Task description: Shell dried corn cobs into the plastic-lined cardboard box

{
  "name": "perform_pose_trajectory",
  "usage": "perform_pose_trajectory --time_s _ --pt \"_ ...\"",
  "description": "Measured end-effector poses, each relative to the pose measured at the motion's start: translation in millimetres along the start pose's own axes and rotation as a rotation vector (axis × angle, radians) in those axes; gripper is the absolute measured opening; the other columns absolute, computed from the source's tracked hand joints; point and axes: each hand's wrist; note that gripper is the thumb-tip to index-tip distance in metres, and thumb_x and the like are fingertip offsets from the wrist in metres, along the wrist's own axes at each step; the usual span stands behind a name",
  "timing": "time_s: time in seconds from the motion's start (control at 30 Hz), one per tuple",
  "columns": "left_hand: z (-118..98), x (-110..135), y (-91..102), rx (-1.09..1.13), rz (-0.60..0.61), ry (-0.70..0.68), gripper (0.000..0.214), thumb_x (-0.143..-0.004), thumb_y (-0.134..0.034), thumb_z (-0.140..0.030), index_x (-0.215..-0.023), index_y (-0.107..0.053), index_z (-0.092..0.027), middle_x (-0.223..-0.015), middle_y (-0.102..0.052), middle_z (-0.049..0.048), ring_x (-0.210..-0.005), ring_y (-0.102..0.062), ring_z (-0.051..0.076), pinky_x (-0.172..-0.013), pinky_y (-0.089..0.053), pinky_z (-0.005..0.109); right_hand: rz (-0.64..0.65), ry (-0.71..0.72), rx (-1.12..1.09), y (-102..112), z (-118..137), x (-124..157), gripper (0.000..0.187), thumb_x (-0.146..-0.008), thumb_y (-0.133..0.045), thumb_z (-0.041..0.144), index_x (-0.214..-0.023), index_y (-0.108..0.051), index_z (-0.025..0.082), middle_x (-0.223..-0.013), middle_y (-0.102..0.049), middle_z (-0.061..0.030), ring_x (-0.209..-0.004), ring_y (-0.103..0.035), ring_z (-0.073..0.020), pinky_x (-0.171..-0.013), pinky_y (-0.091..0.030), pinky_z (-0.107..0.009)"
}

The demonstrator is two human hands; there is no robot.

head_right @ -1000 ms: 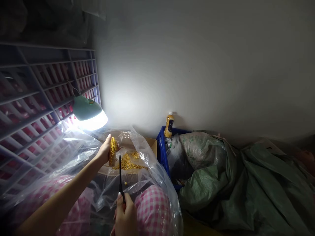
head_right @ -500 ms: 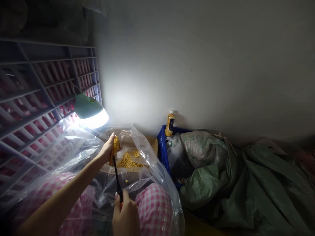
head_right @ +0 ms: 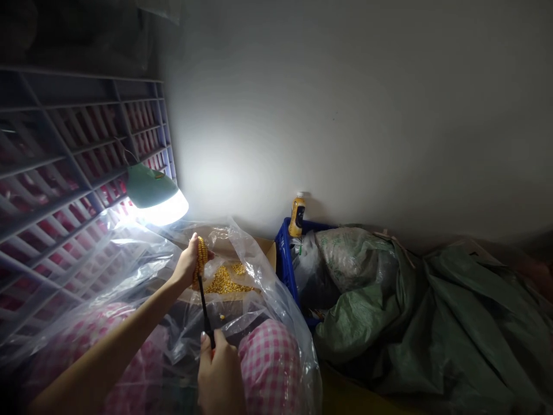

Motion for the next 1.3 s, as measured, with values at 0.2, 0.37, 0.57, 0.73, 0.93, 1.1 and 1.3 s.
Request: perform_pose_trajectory --time_s 0.2,0.37,0.57,0.73,0.93,1.1,1.3 --pt "6.4 -3.6 -0.9 0.11 -0.022 0.026 0.053 -0.071 -0.042 -0.064 -0.062 -0.057 -0.014 -0.055 -0.064 0.0066 -0.057 -0.063 0.02 -0.068 -0.051 0.034 0.005 -0.016 -0.076 -5.8 1.3 -2.3 0.03 -0.087 -0.031 0.039 -0.072 -0.047 0.019 -0.052 -0.046 0.0009 -0.04 -0.046 -0.012 -0.038 -0.03 -0.021" --pt "5.6 -4.0 -0.4 0.141 -0.008 0.014 0.051 -0.071 -0.044 -0.062 -0.063 -0.057 -0.014 -0.056 -0.064 0.0061 -0.058 -0.064 0.019 -0.069 -0.051 0.032 0.271 -0.205 -0.561 -10.0 -0.4 -7.6 0.038 -0.085 -0.024 0.052 -0.078 -0.044 0.02 -0.053 -0.043 0.0047 -0.027 -0.03 -0.0061 -0.029 -0.027 -0.02" --pt "0.1 2.2 -1.2 0.061 -0.008 0.059 0.051 -0.072 -0.043 -0.062 -0.063 -0.057 -0.013 -0.058 -0.066 0.0089 -0.061 -0.065 0.021 -0.061 -0.051 0.03 -0.165 0.112 0.095 -15.2 -6.3 -2.5 0.031 -0.086 -0.032 0.038 -0.078 -0.054 0.018 -0.065 -0.059 -0.0077 -0.062 -0.058 -0.0202 -0.05 -0.035 -0.025" --pt "2.9 0.0 2.3 -0.078 -0.016 0.02 0.056 -0.07 -0.041 -0.065 -0.062 -0.061 -0.014 -0.06 -0.067 0.0099 -0.061 -0.065 0.022 -0.062 -0.05 0.031 0.068 -0.057 -0.241 -11.3 -4.3 -7.7 0.039 -0.082 -0.033 0.055 -0.07 -0.045 0.02 -0.048 -0.042 0.0043 -0.032 -0.039 -0.009 -0.033 -0.025 -0.02" --pt "9.7 -3.6 0.7 0.036 -0.003 0.037 0.053 -0.07 -0.044 -0.064 -0.062 -0.059 -0.013 -0.057 -0.066 0.0083 -0.06 -0.064 0.021 -0.065 -0.05 0.032 0.316 -0.224 -0.624 -1.7 1.4 -9.5 0.046 -0.076 -0.034 0.065 -0.075 -0.043 0.02 -0.049 -0.04 0.0072 -0.027 -0.029 -0.0046 -0.029 -0.024 -0.017" --pt "10.4 -4.2 0.6 0.032 -0.005 0.021 0.052 -0.069 -0.045 -0.064 -0.064 -0.059 -0.013 -0.06 -0.067 0.009 -0.063 -0.065 0.022 -0.066 -0.05 0.032 -0.098 0.052 -0.094 -11.4 -3.6 -7.0 0.031 -0.083 -0.039 0.045 -0.069 -0.048 0.019 -0.049 -0.042 0.0021 -0.039 -0.043 -0.0099 -0.035 -0.024 -0.019" --pt "7.7 -5.0 2.5 0.006 -0.022 0.001 0.057 -0.07 -0.04 -0.066 -0.061 -0.06 -0.013 -0.062 -0.068 0.0108 -0.063 -0.065 0.022 -0.068 -0.049 0.032 0.262 -0.185 -0.584 -9.3 0.6 -10.5 0.038 -0.082 -0.032 0.056 -0.074 -0.042 0.02 -0.049 -0.039 0.0067 -0.027 -0.031 -0.0055 -0.027 -0.024 -0.017"
Point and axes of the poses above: each hand's wrist, its own x-axis away from the middle knuckle, its own y-axis out of the back of the hand, z = x × y
